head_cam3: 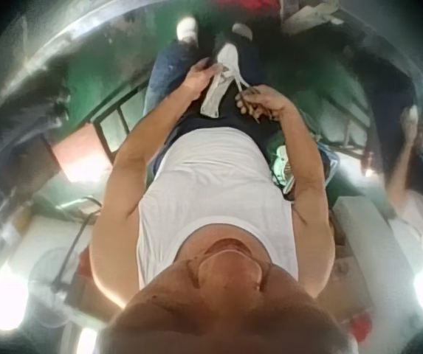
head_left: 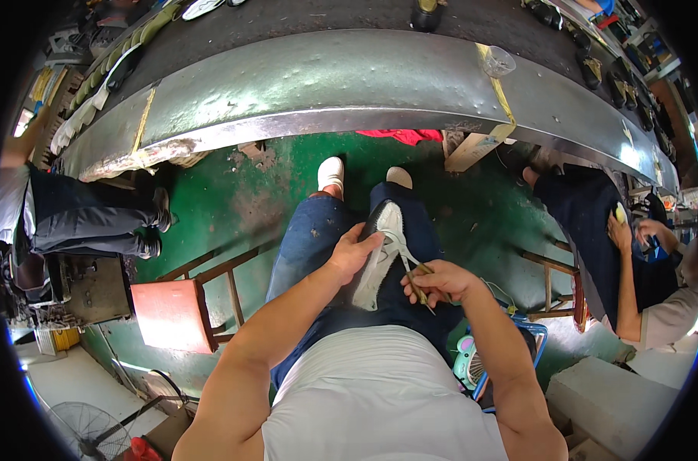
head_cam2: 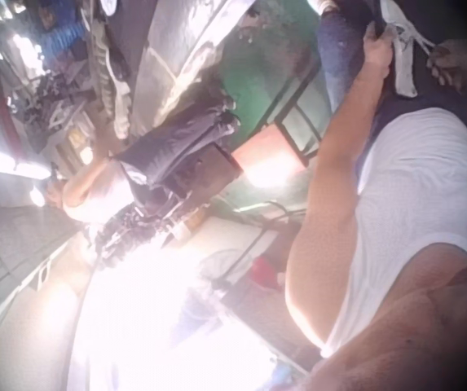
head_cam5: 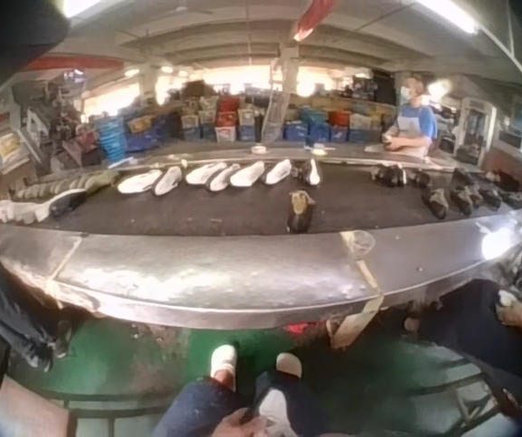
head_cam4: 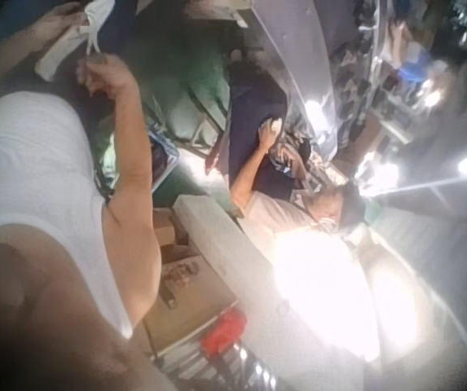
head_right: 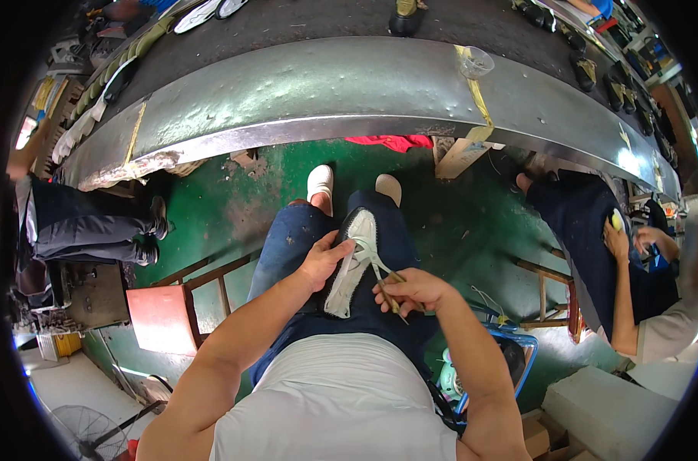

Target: Assembling and inspecting shoes on a factory conveyor belt, using pliers to pull and secure the shoe upper to the sole.

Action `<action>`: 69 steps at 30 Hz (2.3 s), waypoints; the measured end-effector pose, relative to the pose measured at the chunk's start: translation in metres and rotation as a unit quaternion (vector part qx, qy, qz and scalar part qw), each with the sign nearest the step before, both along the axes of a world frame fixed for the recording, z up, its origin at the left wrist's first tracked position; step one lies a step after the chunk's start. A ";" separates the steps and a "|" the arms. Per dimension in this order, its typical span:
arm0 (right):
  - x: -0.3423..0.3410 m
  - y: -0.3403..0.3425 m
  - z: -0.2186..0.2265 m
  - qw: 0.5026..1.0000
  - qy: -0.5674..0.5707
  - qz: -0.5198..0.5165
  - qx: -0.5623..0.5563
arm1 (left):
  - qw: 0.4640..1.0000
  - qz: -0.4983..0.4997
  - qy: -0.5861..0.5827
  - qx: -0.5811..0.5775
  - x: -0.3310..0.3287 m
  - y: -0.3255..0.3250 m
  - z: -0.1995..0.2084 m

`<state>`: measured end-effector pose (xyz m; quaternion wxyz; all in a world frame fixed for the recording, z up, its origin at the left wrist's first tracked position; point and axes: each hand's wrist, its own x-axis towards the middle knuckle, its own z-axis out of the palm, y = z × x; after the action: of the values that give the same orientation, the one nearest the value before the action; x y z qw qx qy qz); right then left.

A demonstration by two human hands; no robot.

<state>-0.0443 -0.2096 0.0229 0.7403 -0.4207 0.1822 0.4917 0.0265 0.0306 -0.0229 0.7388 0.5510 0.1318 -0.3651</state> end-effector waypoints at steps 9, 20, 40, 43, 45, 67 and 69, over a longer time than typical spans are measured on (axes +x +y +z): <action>0.034 0.017 0.048 0.841 -0.412 0.057 -0.345 | 0.977 -0.091 -0.052 0.187 0.007 -0.012 0.025; 0.026 0.002 0.055 0.877 -0.229 0.187 -0.379 | 0.966 -0.178 -0.017 0.184 0.026 0.008 0.003; -0.051 0.010 0.025 0.673 -0.468 0.309 -0.482 | 0.954 -0.191 -0.203 0.112 -0.018 0.015 0.003; -0.058 0.020 0.038 0.611 -0.537 0.306 -0.494 | 0.967 -0.120 -0.187 0.122 -0.024 0.006 0.001; -0.070 0.024 0.046 0.607 -0.520 0.334 -0.500 | 0.968 -0.104 -0.188 0.133 -0.030 0.002 -0.012; 0.015 0.008 0.049 0.843 -0.336 0.126 -0.400 | 0.927 -0.232 -0.225 0.192 -0.051 0.031 0.021; -0.001 -0.010 0.033 0.844 -0.386 0.030 -0.372 | 0.928 -0.197 -0.246 0.200 -0.047 0.036 0.031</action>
<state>-0.0454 -0.2196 0.0559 0.5235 -0.8255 0.0380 0.2074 -0.0209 0.0663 0.0081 0.5355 0.7748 -0.0953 -0.3222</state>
